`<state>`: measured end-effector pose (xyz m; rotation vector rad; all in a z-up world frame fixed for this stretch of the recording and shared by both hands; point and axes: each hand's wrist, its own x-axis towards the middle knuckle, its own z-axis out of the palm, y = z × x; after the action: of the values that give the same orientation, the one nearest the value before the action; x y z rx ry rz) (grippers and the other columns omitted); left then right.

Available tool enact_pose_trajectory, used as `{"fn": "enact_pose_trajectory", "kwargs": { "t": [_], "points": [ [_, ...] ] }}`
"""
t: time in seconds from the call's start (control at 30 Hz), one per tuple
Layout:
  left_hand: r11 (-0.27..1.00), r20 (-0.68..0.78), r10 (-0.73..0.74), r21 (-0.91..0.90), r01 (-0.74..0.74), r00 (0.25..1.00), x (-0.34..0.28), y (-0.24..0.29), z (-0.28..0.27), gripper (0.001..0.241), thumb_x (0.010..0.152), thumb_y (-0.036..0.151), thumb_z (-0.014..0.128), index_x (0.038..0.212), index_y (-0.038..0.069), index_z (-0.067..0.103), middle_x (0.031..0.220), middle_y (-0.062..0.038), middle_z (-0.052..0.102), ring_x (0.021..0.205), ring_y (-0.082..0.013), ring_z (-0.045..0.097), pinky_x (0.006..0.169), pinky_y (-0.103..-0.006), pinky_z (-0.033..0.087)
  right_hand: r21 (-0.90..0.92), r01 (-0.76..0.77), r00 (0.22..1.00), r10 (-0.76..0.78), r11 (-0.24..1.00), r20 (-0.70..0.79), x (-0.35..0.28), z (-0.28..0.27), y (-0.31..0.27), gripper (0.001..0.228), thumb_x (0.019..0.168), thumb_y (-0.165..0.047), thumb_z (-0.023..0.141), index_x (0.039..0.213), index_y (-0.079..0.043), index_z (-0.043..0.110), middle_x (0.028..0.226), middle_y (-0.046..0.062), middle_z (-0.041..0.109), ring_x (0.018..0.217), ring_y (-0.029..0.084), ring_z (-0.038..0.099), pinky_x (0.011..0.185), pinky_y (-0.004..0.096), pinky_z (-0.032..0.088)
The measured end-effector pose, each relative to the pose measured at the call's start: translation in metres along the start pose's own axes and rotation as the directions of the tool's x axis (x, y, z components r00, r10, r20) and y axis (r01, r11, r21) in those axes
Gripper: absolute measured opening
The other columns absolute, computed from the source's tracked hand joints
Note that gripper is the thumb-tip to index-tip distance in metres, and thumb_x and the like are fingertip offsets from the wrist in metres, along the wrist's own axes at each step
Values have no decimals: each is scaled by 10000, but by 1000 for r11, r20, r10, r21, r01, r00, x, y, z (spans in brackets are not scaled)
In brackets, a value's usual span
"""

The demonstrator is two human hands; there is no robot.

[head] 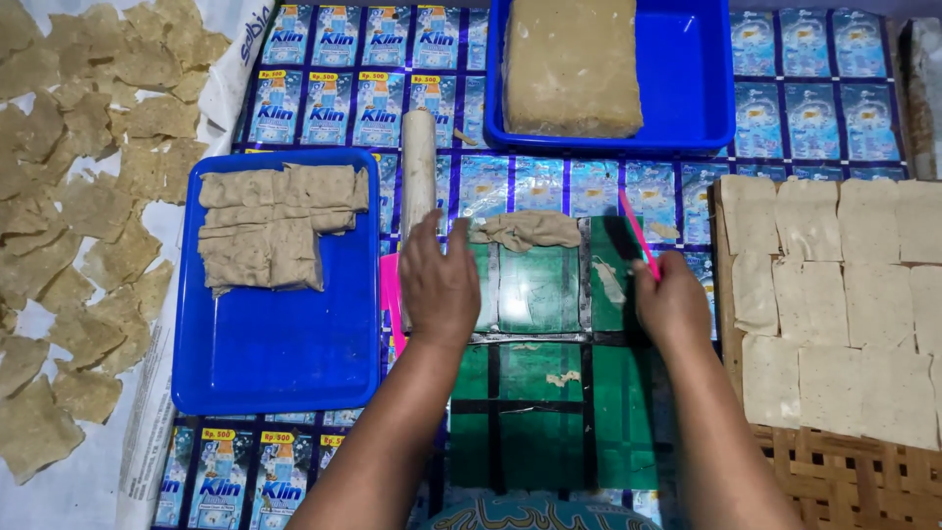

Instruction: Rolling out and cutting dough to prepare snacks on a flat surface.

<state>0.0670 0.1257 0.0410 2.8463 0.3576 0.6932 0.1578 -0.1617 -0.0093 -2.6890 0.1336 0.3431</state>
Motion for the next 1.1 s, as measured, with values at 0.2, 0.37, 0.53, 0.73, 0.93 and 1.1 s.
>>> {"fn": "enact_pose_trajectory", "kwargs": {
  "t": [0.2,0.37,0.53,0.73,0.93,1.1],
  "points": [
    [958,166,-285,32,284,944,-16,-24,15,845,837,9,739,1537,-86,275,1312,-319,534,1124,-482,588,932,-544,516,-244,117,948,-181,963,-261,-29,7,54,477,899,-380,745,1183,-7,654,1156,170,542,1100,448,631,834,568,588],
    [976,153,-186,-88,201,971,-21,-14,-16,834,786,43,759,1497,-96,348,1294,-320,568,1134,-488,600,943,-532,503,-226,372,821,-432,900,-372,-51,-39,8,471,894,-253,758,1300,-22,694,1287,202,581,1169,459,629,925,551,545],
    [973,238,118,-221,-65,964,-15,-11,-32,695,832,107,687,1474,-16,449,1298,-262,614,1158,-446,609,966,-508,485,-169,743,480,-691,648,-540,-45,-88,-64,239,1041,-81,643,1261,-3,694,1300,190,582,1227,432,606,1044,528,472],
    [923,423,351,-305,-233,835,24,-21,7,662,827,185,687,1459,211,491,1325,-57,652,1282,-290,587,1073,-440,437,-333,726,603,-790,602,-111,31,-47,-86,522,1042,-395,528,1497,-142,548,1587,197,471,1499,373,412,1212,673,172],
    [908,465,343,-386,-162,816,65,-23,5,551,884,383,738,1397,237,603,1372,-35,672,1431,-245,487,1253,-478,220,-338,651,723,-691,680,2,72,-2,-85,583,1121,-489,317,1580,-164,470,1643,103,443,1579,306,276,1234,678,18],
    [972,396,119,-232,-26,911,80,-23,33,528,1088,488,369,1437,123,523,1514,-152,518,1514,-326,333,1263,-558,86,-415,679,528,-795,606,-299,101,14,-82,438,988,-373,550,1378,-177,597,1259,94,562,1304,331,515,1097,626,266]
  ]
}}
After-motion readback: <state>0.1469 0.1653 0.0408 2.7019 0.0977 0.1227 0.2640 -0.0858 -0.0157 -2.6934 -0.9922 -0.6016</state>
